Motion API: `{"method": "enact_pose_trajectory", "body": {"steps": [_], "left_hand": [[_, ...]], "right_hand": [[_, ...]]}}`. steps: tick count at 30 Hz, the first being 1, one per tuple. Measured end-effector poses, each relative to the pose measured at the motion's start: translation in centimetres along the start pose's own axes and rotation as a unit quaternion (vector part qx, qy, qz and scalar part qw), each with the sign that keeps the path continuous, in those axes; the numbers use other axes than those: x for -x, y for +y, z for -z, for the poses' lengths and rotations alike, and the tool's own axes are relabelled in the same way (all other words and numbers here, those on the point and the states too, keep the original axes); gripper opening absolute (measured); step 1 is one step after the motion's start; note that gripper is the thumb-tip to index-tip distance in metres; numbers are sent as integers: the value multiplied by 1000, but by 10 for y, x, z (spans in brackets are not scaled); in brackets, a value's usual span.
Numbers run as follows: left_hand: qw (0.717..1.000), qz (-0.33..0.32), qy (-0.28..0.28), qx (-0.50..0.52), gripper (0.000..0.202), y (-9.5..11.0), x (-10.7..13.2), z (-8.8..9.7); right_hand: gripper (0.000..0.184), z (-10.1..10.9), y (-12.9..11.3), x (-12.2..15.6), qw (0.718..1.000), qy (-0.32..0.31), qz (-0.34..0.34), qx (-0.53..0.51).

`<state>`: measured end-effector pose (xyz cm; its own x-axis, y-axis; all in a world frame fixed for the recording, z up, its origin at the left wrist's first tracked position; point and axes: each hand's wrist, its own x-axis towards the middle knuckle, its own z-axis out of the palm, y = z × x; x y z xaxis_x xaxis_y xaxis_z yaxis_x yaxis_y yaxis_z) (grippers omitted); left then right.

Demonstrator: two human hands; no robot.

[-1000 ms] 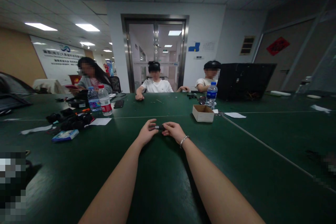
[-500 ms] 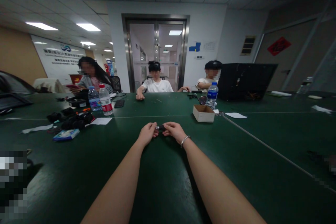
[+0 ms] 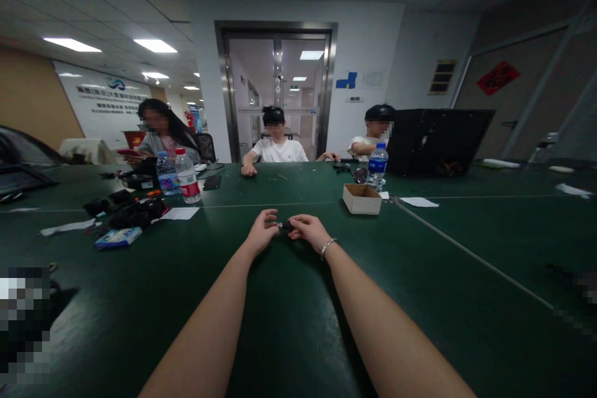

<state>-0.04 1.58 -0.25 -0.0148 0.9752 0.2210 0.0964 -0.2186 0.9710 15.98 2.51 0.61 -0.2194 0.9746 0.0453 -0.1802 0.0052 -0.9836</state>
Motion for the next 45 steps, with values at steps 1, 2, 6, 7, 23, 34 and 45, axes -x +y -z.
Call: {"method": "enact_pose_trajectory", "body": {"steps": [1,2,6,7,23,34,45], "left_hand": [[999,27,5,19,39,0,-1,0],[998,55,4,30,33,0,-1,1],[998,48,-38,-21,25,3,1,1],[998,26,-46,-32,28,4,2,0],[996,9,-31,-86,32,5,4,-2],[994,2,-63,-84,39,4,4,-2],[994,11,-63,-88,45,5,5,-4]], "right_hand": [[4,0,0,0,1000,-1,-2,1],[4,0,-1,0,1000,-2,-3,2],[4,0,-1,1,1000,-5,-6,10],[5,0,-1,1,1000,-6,-4,12],[6,-1,-4,6,1000,-23,4,1],[9,0,-5,6,999,-38,6,14],[10,0,-4,5,999,-29,9,13]]}}
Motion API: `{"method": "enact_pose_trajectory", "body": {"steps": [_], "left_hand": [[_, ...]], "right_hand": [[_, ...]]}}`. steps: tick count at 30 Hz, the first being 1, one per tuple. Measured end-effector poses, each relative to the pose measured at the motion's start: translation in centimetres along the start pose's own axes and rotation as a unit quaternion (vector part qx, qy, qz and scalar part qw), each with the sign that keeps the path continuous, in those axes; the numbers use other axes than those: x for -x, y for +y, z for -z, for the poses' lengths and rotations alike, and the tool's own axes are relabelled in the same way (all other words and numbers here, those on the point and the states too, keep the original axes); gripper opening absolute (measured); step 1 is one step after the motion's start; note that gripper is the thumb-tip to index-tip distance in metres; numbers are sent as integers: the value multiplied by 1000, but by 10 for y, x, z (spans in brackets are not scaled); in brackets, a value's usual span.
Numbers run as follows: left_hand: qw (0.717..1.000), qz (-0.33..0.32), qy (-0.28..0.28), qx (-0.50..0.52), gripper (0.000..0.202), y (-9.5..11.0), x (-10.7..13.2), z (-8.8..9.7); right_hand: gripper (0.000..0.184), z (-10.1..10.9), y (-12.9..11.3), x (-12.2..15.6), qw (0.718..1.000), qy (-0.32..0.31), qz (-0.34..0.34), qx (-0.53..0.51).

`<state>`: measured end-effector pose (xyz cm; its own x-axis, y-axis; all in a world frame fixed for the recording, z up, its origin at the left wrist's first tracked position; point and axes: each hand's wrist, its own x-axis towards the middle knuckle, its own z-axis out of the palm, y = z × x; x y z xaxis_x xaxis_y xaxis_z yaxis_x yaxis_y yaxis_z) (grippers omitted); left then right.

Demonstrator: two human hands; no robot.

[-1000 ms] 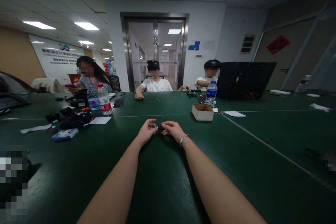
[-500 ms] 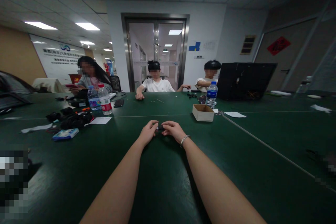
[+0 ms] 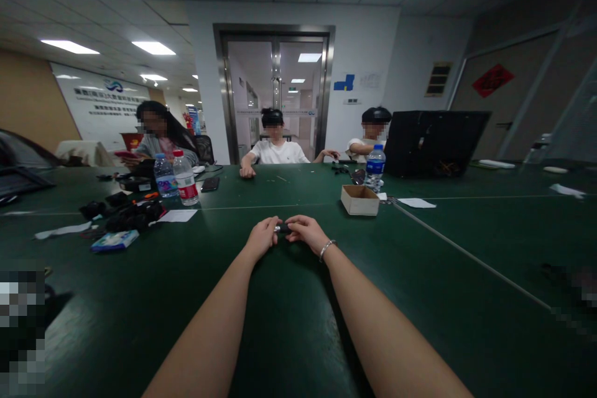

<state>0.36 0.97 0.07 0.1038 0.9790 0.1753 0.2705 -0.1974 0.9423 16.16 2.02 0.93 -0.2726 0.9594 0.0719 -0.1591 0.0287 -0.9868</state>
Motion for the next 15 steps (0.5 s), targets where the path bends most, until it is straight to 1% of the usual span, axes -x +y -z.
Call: {"method": "enact_pose_trajectory", "body": {"steps": [2,4,8,11,13,15], "left_hand": [[1000,-23,12,-8,41,-1,0,0],[999,-39,11,-3,40,-2,1,0],[1000,-25,-3,-8,42,-5,1,0],[999,-37,22,4,40,-5,0,0],[998,-40,41,25,44,-4,0,0],[998,-33,42,28,41,-1,1,1]], "right_hand": [[10,0,0,0,1000,6,-1,-6],[10,0,-1,0,1000,4,-1,-2],[10,-1,0,0,1000,-1,1,3],[10,0,0,-1,1000,8,-1,-12],[9,0,1,-1,1000,14,-4,-17],[9,1,0,0,1000,16,-7,-17]]}}
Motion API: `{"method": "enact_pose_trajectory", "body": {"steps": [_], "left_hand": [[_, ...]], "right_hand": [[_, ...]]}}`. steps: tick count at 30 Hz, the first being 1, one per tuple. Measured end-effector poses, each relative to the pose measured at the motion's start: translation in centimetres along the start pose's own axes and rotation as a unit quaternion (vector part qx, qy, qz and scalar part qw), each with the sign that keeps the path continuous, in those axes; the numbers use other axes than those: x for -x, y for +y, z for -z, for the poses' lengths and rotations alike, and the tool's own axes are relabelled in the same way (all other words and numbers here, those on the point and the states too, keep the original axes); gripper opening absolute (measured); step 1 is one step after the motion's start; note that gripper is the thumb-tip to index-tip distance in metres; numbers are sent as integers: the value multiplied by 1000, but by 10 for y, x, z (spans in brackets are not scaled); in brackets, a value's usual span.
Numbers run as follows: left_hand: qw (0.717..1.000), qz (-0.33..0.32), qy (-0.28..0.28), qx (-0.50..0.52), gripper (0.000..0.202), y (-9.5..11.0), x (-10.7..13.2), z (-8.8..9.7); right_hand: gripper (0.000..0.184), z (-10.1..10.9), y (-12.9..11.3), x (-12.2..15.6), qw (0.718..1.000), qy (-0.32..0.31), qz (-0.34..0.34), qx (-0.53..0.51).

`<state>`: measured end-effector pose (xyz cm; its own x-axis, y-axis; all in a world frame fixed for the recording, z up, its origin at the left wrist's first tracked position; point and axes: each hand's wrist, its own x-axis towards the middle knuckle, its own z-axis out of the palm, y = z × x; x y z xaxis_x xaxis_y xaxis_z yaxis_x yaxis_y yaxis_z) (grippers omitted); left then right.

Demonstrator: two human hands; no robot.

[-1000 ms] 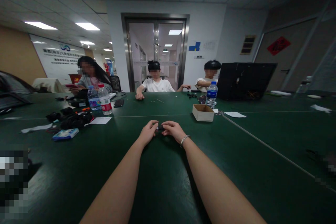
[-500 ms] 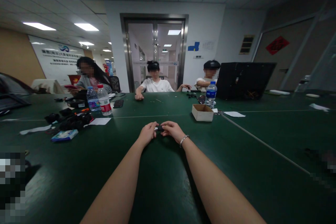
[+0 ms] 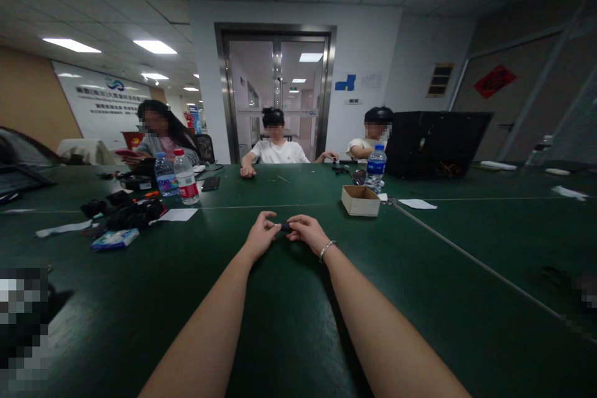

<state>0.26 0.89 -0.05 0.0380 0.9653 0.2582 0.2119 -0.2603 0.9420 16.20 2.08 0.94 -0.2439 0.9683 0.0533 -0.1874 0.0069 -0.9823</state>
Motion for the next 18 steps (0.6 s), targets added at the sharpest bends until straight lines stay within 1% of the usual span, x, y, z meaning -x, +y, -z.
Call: {"method": "enact_pose_trajectory", "body": {"steps": [2,5,7,10,12,13,16,18], "left_hand": [[999,14,-4,-32,32,3,1,0],[996,29,0,-87,39,5,2,0],[997,26,-2,-78,38,4,2,0],[999,20,-15,-46,32,1,1,1],[998,24,-19,-53,30,-2,-1,1],[997,27,-21,-63,31,-2,-2,1],[996,43,-21,-79,43,-3,-3,1],[997,48,-18,-64,42,-2,-3,0]], "right_hand": [[9,0,-1,1,1000,0,-2,5],[11,-1,-3,1,1000,1,0,10],[12,-2,-2,1,1000,12,0,8],[12,-2,-1,0,1000,22,4,2],[12,-1,-1,0,1000,19,10,0],[13,-1,-1,0,1000,18,12,1],[14,-1,-1,1,1000,20,12,3],[14,-1,-2,1,1000,24,11,2]]}}
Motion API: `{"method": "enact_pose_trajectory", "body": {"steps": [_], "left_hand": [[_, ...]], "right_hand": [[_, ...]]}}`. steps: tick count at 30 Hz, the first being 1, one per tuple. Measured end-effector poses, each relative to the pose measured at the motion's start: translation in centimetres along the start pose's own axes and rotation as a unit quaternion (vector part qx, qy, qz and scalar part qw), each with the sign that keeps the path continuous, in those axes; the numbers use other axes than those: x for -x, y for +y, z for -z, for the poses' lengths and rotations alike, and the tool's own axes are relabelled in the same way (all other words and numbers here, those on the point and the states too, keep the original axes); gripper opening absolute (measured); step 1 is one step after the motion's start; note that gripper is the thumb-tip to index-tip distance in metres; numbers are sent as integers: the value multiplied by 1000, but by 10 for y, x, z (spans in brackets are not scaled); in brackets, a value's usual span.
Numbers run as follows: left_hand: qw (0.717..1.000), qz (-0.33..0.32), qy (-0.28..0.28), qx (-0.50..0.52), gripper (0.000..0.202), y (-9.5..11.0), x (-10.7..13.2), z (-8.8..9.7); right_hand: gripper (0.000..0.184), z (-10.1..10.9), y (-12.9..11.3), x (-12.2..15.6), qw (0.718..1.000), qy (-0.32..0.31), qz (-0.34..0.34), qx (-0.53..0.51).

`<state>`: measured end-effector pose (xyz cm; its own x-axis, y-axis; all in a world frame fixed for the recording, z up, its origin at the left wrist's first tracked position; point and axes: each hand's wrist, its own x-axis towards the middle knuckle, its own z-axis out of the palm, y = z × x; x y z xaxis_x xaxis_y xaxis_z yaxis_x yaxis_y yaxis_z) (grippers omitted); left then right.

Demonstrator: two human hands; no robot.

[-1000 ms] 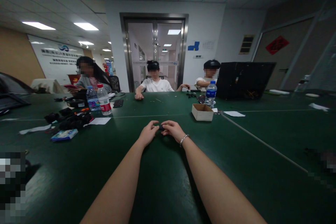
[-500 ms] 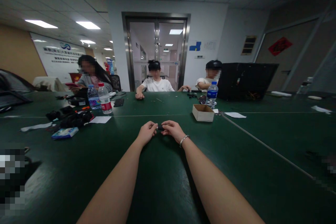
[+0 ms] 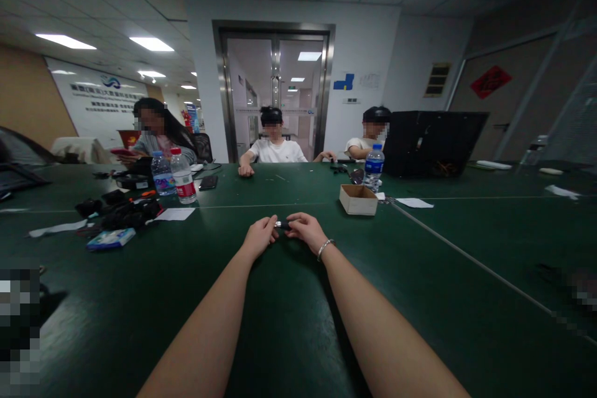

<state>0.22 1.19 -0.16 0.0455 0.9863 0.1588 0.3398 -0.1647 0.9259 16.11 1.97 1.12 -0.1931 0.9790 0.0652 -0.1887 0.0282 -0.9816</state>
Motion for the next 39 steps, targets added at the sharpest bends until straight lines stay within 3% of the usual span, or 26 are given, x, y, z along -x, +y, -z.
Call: {"method": "enact_pose_trajectory", "body": {"steps": [7,12,16,21,27,39], "left_hand": [[999,-25,-14,36,32,0,3,0],[1000,6,5,-2,40,-2,0,-2],[999,5,40,33,39,2,2,-2],[997,-34,-7,65,33,1,3,3],[999,1,8,42,36,-4,-3,1],[997,-52,-17,60,27,1,5,1]], "right_hand": [[13,1,4,-3,1000,3,12,2],[14,2,5,-3,1000,-1,17,6],[15,2,5,-3,1000,-2,15,10],[15,1,5,-4,1000,6,12,16],[16,2,4,-3,1000,-6,10,13],[16,2,5,-4,1000,6,5,-1]]}}
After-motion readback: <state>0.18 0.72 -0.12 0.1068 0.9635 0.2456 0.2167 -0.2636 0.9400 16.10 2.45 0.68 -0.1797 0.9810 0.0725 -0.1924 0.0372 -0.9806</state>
